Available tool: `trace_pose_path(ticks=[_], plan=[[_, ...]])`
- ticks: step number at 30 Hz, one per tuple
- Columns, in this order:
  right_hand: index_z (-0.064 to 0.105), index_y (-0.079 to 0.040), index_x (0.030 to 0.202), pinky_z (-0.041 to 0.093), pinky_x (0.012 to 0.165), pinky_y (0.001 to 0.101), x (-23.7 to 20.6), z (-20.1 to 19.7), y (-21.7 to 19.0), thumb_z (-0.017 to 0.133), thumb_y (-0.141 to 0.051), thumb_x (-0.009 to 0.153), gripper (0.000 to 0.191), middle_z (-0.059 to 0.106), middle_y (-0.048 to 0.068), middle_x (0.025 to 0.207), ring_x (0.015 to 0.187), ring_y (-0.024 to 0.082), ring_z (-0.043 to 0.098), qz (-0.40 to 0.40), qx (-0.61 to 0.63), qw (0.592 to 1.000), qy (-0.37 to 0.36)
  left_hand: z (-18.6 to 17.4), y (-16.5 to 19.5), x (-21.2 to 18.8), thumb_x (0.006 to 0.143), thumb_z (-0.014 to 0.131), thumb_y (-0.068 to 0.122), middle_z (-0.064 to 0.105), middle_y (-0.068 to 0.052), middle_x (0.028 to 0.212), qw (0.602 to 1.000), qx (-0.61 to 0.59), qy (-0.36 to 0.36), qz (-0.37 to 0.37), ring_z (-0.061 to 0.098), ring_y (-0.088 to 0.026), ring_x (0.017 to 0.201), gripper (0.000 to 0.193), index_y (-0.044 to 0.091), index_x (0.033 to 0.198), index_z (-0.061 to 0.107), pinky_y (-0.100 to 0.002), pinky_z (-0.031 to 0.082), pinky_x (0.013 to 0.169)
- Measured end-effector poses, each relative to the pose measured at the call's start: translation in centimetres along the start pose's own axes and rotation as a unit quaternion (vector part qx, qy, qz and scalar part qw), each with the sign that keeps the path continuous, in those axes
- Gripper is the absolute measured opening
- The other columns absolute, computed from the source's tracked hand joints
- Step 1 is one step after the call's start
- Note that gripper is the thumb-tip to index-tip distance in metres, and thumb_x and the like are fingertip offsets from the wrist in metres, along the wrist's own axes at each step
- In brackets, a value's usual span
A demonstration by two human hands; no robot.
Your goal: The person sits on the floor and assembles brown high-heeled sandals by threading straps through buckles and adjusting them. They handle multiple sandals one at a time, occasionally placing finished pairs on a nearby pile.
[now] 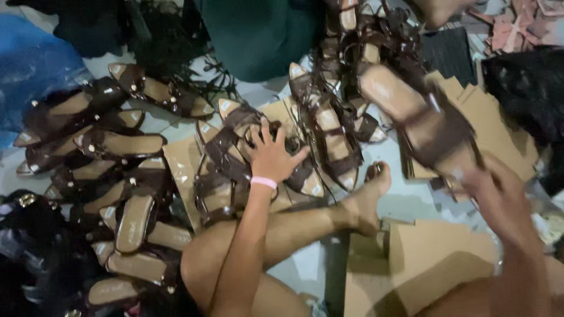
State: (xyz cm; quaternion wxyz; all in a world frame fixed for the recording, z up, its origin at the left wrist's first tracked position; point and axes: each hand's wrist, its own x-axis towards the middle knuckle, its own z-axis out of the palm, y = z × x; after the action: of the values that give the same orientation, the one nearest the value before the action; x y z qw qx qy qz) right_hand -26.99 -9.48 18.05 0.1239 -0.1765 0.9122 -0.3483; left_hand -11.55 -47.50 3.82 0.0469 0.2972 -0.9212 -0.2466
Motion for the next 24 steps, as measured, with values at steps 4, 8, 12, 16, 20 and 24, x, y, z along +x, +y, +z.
trace_pose_path(ticks=[4, 8, 12, 16, 20, 24], plan=[[0.063, 0.000, 0.107, 0.037, 0.053, 0.0307, -13.7, -7.2, 10.5, 0.060, -0.016, 0.106, 0.016, 0.046, 0.003, 0.067, 0.061, 0.011, 0.040, 0.063, -0.051, 0.997, -0.018, -0.4, 0.7, -0.9, 0.080, 0.062, 0.077, 0.023, -0.024, 0.165, 0.999, 0.028, 0.014, 0.008, 0.024, -0.053, 0.148, 0.090, 0.019, 0.148, 0.051, -0.078, 0.023, 0.109], [0.063, 0.002, 0.092, 0.034, 0.059, 0.0329, -21.7, -10.6, 18.7, 0.060, -0.013, 0.107, 0.022, 0.041, 0.005, 0.072, 0.066, 0.011, 0.037, 0.128, -0.009, 0.991, -0.037, -1.2, 2.1, -2.5, 0.082, 0.066, 0.061, 0.035, -0.023, 0.155, 0.998, 0.022, 0.046, 0.026, 0.034, -0.049, 0.139, 0.074, 0.015, 0.139, 0.056, -0.070, 0.030, 0.107], [0.071, 0.001, 0.110, 0.053, 0.071, 0.0330, -21.7, -5.4, 22.0, 0.065, -0.018, 0.099, 0.022, 0.065, 0.010, 0.090, 0.078, 0.017, 0.062, 0.100, -0.038, 0.991, -0.082, -1.1, 4.9, -6.2, 0.086, 0.068, 0.043, 0.047, -0.020, 0.144, 0.986, -0.024, 0.135, 0.096, 0.045, -0.045, 0.132, 0.054, 0.012, 0.130, 0.061, -0.060, 0.039, 0.106], [0.061, -0.005, 0.129, 0.056, 0.091, 0.0376, -21.9, 0.9, 20.7, 0.066, -0.024, 0.092, 0.043, 0.072, 0.011, 0.121, 0.111, 0.024, 0.071, 0.129, 0.036, 0.984, -0.114, 0.3, 9.8, -8.9, 0.090, 0.070, 0.026, 0.059, -0.017, 0.132, 0.941, -0.134, 0.198, 0.239, 0.057, -0.040, 0.125, 0.035, 0.009, 0.121, 0.066, -0.050, 0.048, 0.106], [0.062, -0.004, 0.127, 0.049, 0.103, 0.0407, -24.2, 2.4, 19.9, 0.071, -0.021, 0.093, 0.039, 0.066, 0.017, 0.126, 0.120, 0.033, 0.062, -0.039, -0.054, 0.998, -0.016, 4.2, 15.0, -13.7, 0.085, 0.076, 0.008, 0.070, -0.013, 0.112, 0.860, -0.166, 0.097, 0.473, 0.069, -0.033, 0.106, 0.021, 0.005, 0.105, 0.070, -0.039, 0.057, 0.092], [0.060, -0.001, 0.130, 0.043, 0.107, 0.0446, -26.1, 3.3, 20.2, 0.073, -0.020, 0.091, 0.045, 0.057, 0.022, 0.134, 0.127, 0.039, 0.053, -0.032, -0.030, 0.995, 0.092, 9.3, 20.6, -15.9, 0.092, 0.073, 0.012, 0.074, -0.011, 0.097, 0.895, -0.327, -0.116, 0.281, 0.073, -0.020, 0.083, 0.014, 0.003, 0.103, 0.072, -0.030, 0.058, 0.075]])
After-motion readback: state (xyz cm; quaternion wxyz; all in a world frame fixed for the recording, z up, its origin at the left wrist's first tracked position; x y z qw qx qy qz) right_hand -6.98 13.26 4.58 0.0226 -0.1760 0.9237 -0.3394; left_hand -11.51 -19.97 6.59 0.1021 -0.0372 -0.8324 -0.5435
